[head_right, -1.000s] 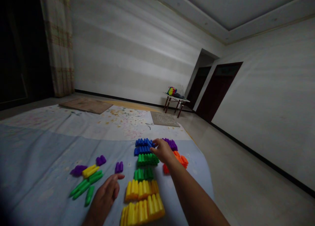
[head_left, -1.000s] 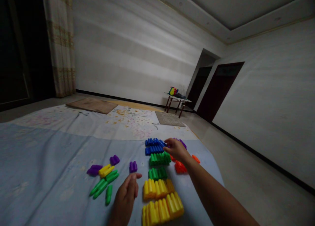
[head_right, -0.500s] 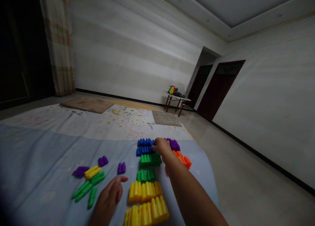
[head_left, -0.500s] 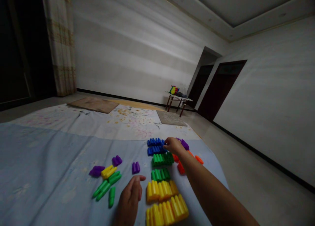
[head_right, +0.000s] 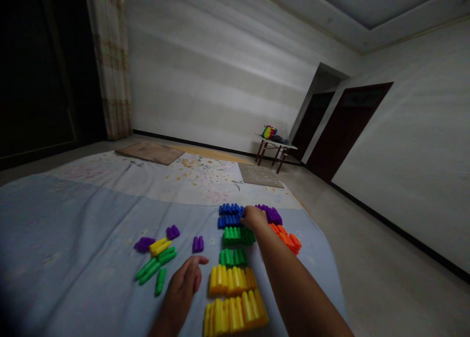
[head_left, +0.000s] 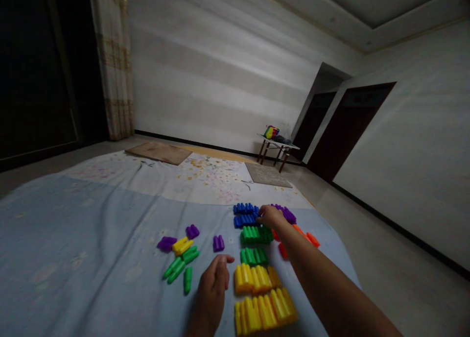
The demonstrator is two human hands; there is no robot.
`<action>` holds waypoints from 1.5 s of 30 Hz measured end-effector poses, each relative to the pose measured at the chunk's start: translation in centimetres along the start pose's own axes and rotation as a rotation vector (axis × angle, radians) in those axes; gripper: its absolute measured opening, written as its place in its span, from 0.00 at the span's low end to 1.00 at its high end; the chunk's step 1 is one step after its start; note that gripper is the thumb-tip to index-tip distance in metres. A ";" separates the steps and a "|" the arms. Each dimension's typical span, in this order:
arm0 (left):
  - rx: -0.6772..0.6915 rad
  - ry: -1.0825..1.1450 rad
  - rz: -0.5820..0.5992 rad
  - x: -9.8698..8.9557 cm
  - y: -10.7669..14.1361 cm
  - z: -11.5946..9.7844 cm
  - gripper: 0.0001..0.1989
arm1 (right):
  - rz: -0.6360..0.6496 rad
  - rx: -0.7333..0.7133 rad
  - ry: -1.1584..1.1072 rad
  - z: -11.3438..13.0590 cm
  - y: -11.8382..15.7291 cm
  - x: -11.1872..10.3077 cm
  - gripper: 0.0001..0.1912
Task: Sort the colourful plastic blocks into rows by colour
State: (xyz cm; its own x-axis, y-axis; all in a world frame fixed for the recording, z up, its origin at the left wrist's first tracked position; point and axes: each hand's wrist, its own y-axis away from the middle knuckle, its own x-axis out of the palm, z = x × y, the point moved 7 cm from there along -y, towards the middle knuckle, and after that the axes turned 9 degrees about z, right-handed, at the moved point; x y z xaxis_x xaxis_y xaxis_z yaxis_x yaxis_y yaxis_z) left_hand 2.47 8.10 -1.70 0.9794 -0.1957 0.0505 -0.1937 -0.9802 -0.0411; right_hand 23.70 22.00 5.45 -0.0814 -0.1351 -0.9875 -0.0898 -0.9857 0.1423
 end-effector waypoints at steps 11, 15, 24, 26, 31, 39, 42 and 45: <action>0.029 -0.003 0.044 0.6 -0.3 0.1 0.21 | -0.055 -0.388 -0.073 8.0 4.9 -1.3 0.13; 0.032 0.033 0.022 0.6 -0.2 -0.1 0.21 | 0.053 -0.590 -0.096 11.6 6.7 1.2 0.15; 0.020 0.074 -0.081 -0.2 0.0 -0.6 0.23 | 0.150 -0.679 0.069 14.6 7.5 4.0 0.23; 0.021 0.086 -0.090 -0.3 -0.1 -0.6 0.24 | 0.150 -0.682 0.099 14.9 7.3 4.4 0.23; 0.035 0.078 -0.090 -0.3 0.1 -0.9 0.23 | 0.183 -0.663 0.141 15.1 6.8 5.3 0.22; 0.053 0.011 -0.102 -0.4 0.3 -1.5 0.23 | 0.116 -0.660 0.005 14.2 7.5 2.9 0.30; 0.061 -0.008 -0.095 -0.4 0.3 -2.0 0.22 | 0.041 -0.659 -0.110 12.8 8.3 0.9 0.30; 0.049 0.012 -0.064 -0.1 0.0 -2.0 0.23 | -0.020 -0.665 -0.194 10.8 9.3 -0.8 0.27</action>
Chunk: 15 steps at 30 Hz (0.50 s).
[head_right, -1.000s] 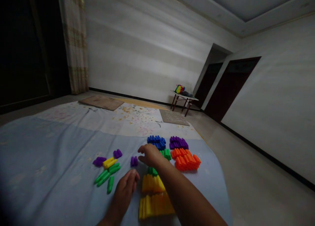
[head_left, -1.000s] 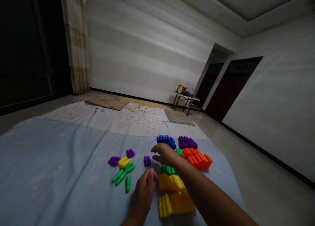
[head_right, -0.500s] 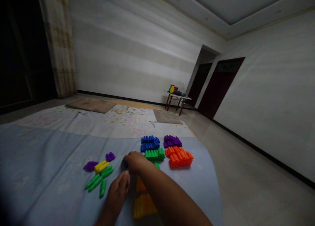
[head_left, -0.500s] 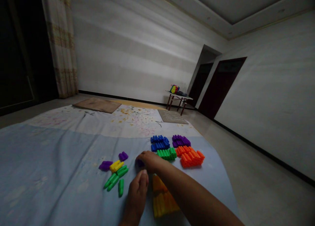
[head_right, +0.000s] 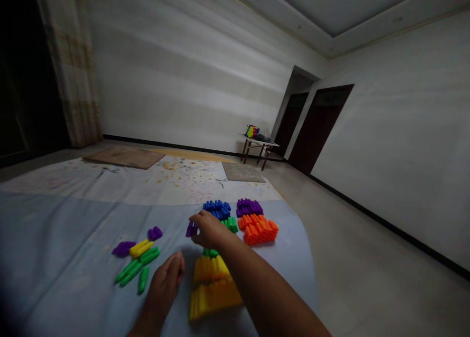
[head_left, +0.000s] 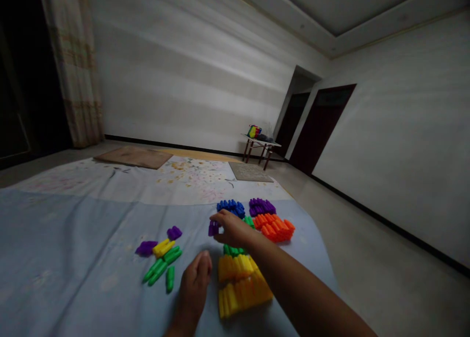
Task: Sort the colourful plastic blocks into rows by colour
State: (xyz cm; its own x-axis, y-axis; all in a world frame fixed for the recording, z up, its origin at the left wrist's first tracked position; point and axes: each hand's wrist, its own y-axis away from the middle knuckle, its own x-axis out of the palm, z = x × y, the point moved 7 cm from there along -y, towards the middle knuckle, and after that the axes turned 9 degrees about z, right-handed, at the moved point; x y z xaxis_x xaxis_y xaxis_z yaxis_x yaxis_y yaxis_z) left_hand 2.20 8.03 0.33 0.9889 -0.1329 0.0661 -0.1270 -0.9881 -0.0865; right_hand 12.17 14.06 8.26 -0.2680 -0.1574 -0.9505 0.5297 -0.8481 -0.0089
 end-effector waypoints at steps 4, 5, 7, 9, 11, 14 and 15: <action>-0.040 0.074 0.028 0.2 -0.5 0.9 0.24 | -0.086 0.017 -0.056 -1.6 2.7 -1.7 0.27; -0.045 0.086 0.032 0.2 -0.6 1.2 0.25 | -0.101 0.032 -0.069 -2.1 3.4 -2.1 0.27; -0.048 0.091 0.022 0.1 -0.8 1.9 0.25 | -0.130 0.068 -0.091 -3.3 4.7 -2.7 0.27; -0.053 0.081 0.009 -0.1 -0.9 2.5 0.25 | -0.153 0.100 -0.112 -4.6 5.9 -3.3 0.26; -0.067 0.081 0.010 -0.2 -1.0 3.1 0.24 | -0.175 0.138 -0.122 -6.2 6.9 -3.9 0.26; -0.089 0.130 0.023 -0.2 -1.0 3.5 0.24 | -0.236 0.215 -0.106 -9.0 8.0 -5.3 0.25; -0.095 0.149 0.018 -0.2 -0.9 3.5 0.25 | -0.259 0.242 -0.102 -9.9 8.3 -5.9 0.25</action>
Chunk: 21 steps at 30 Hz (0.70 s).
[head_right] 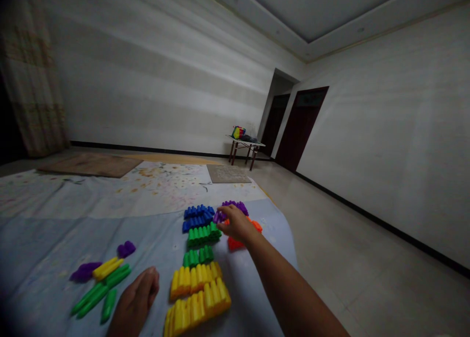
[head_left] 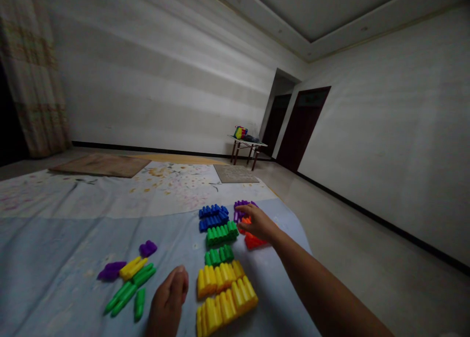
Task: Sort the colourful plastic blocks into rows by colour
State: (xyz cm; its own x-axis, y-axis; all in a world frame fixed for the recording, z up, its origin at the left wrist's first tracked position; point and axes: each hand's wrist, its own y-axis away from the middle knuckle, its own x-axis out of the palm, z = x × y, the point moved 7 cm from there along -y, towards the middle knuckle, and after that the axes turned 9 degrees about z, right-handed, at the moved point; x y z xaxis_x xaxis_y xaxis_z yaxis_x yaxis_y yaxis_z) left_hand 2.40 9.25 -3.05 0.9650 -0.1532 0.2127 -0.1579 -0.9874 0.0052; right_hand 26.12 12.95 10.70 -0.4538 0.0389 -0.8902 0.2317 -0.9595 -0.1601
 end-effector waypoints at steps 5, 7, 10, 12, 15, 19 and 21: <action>-0.029 -0.016 -0.038 0.3 0.4 -1.4 0.26 | -0.078 0.180 0.065 -4.7 -1.1 -3.2 0.23; -0.050 -0.016 -0.048 0.3 0.5 -1.5 0.27 | -0.083 0.242 0.123 -6.3 -1.7 -4.0 0.24; -0.071 0.009 -0.063 -0.1 0.3 -0.7 0.27 | -0.068 0.280 0.181 -8.0 -2.5 -4.2 0.24; -0.059 0.007 -0.074 -0.4 0.1 0.1 0.26 | -0.037 0.282 0.221 -8.6 -3.1 -3.8 0.22; -0.034 -0.050 -0.050 -0.5 -0.1 0.8 0.24 | 0.035 0.262 0.281 -8.9 -4.0 -2.5 0.21; -0.016 -0.094 -0.031 -0.4 0.0 0.4 0.25 | 0.123 0.254 0.368 -8.9 -5.4 -0.8 0.21; -0.017 -0.094 -0.042 -0.2 0.2 -0.2 0.25 | 0.159 0.264 0.416 -8.9 -6.0 -0.2 0.21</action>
State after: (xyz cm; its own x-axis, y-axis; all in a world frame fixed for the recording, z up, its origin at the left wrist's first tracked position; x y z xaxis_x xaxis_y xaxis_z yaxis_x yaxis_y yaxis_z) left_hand 2.18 9.04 -2.92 0.9861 -0.1153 0.1193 -0.1196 -0.9924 0.0290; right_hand 32.49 21.23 7.99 -0.0373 -0.0574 -0.9977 0.0205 -0.9982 0.0566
